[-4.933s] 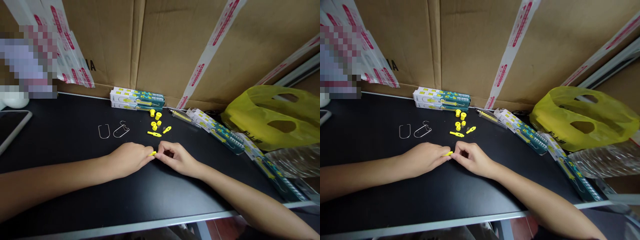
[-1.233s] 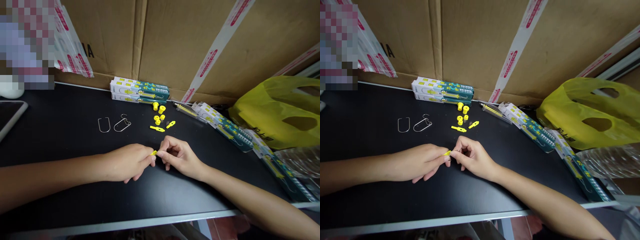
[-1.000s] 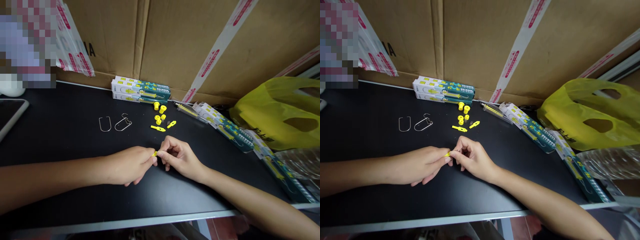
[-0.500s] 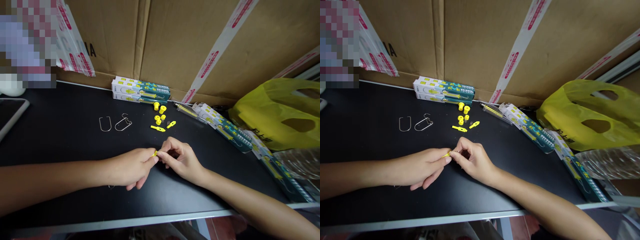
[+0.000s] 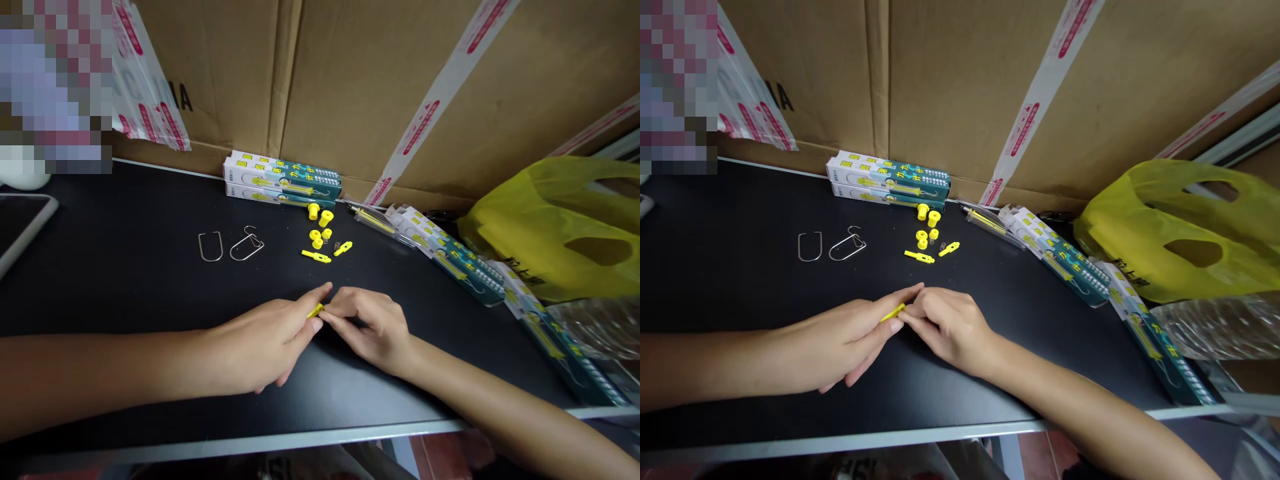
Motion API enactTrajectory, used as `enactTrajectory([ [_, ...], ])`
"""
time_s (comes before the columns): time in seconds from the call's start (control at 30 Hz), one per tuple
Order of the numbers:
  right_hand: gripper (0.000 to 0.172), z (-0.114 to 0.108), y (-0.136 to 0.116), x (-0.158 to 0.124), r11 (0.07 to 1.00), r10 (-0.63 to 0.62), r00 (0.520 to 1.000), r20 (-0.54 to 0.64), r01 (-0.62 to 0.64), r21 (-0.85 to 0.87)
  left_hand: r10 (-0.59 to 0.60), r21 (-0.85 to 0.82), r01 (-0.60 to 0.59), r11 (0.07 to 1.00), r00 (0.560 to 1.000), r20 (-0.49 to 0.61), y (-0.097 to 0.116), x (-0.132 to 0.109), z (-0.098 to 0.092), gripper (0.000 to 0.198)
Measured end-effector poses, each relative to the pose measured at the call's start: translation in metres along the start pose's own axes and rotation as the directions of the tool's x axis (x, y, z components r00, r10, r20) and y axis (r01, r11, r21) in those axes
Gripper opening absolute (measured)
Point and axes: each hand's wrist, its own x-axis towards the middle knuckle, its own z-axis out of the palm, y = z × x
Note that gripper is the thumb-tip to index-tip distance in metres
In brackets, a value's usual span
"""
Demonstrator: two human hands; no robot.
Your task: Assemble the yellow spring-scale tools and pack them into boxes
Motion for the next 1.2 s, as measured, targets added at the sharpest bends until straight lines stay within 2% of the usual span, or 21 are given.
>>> enactTrajectory([
  [0.13, 0.012, -0.002, 0.003, -0.002, 0.985, -0.171, 0.985, -0.029, 0.17, -0.039, 0.069, -0.01, -0.069, 0.998, 0.998, -0.003, -0.001, -0.001, 0.004, 0.055],
  [0.23, 0.019, -0.004, 0.004, -0.003, 0.971, -0.232, 0.972, -0.02, 0.231, -0.059, 0.079, -0.045, -0.078, 0.996, 0.997, 0.02, -0.002, -0.002, 0.006, 0.056],
  [0.4, 0.022, -0.004, 0.006, -0.006, 0.953, -0.285, 0.958, -0.003, 0.283, -0.111, 0.167, 0.074, -0.164, 0.984, 0.985, -0.034, -0.003, -0.001, 0.008, 0.055],
  [0.53, 0.019, -0.004, 0.007, -0.008, 0.945, -0.289, 0.957, 0.011, 0.287, -0.153, 0.167, 0.191, -0.154, 0.97, 0.984, -0.055, -0.003, 0.0, 0.007, 0.056],
  [0.73, 0.023, -0.004, 0.011, -0.011, 0.93, -0.317, 0.947, 0.045, 0.32, -0.179, 0.149, 0.051, -0.151, 0.987, 0.988, 0.034, 0.001, 0.0, 0.003, 0.055],
  [0.87, 0.015, -0.005, 0.003, -0.005, 0.974, -0.219, 0.976, -0.017, 0.217, -0.066, 0.152, 0.06, -0.15, 0.987, 0.988, -0.026, 0.005, -0.002, 0.001, 0.051],
  [0.9, 0.011, -0.005, 0.0, -0.003, 0.99, -0.143, 0.989, -0.032, 0.142, -0.016, 0.149, 0.063, -0.146, 0.987, 0.988, -0.047, 0.006, -0.002, 0.0, 0.048],
  [0.97, 0.011, -0.006, -0.005, 0.002, 0.989, 0.084, 0.996, -0.029, -0.079, 0.127, 0.143, 0.081, -0.136, 0.987, 0.985, -0.092, 0.006, 0.0, -0.003, 0.038],
  [1.0, 0.013, -0.007, -0.007, 0.003, 0.954, 0.212, 0.977, 0.002, -0.207, 0.218, 0.143, 0.101, -0.132, 0.986, 0.983, -0.116, 0.006, 0.002, -0.005, 0.031],
  [1.07, 0.017, -0.008, -0.009, 0.006, 0.823, 0.408, 0.906, 0.113, -0.418, 0.385, 0.158, 0.148, -0.138, 0.979, 0.979, -0.128, 0.004, 0.006, -0.009, 0.022],
  [1.13, 0.021, -0.009, -0.008, 0.006, 0.713, 0.481, 0.852, 0.209, -0.518, 0.472, 0.173, 0.18, -0.15, 0.972, 0.978, -0.116, 0.001, 0.011, -0.011, 0.025],
  [1.2, 0.022, -0.011, -0.005, 0.007, 0.689, 0.494, 0.83, 0.261, -0.556, 0.464, 0.181, 0.194, -0.157, 0.968, 0.977, -0.112, -0.002, 0.013, -0.013, 0.027],
])
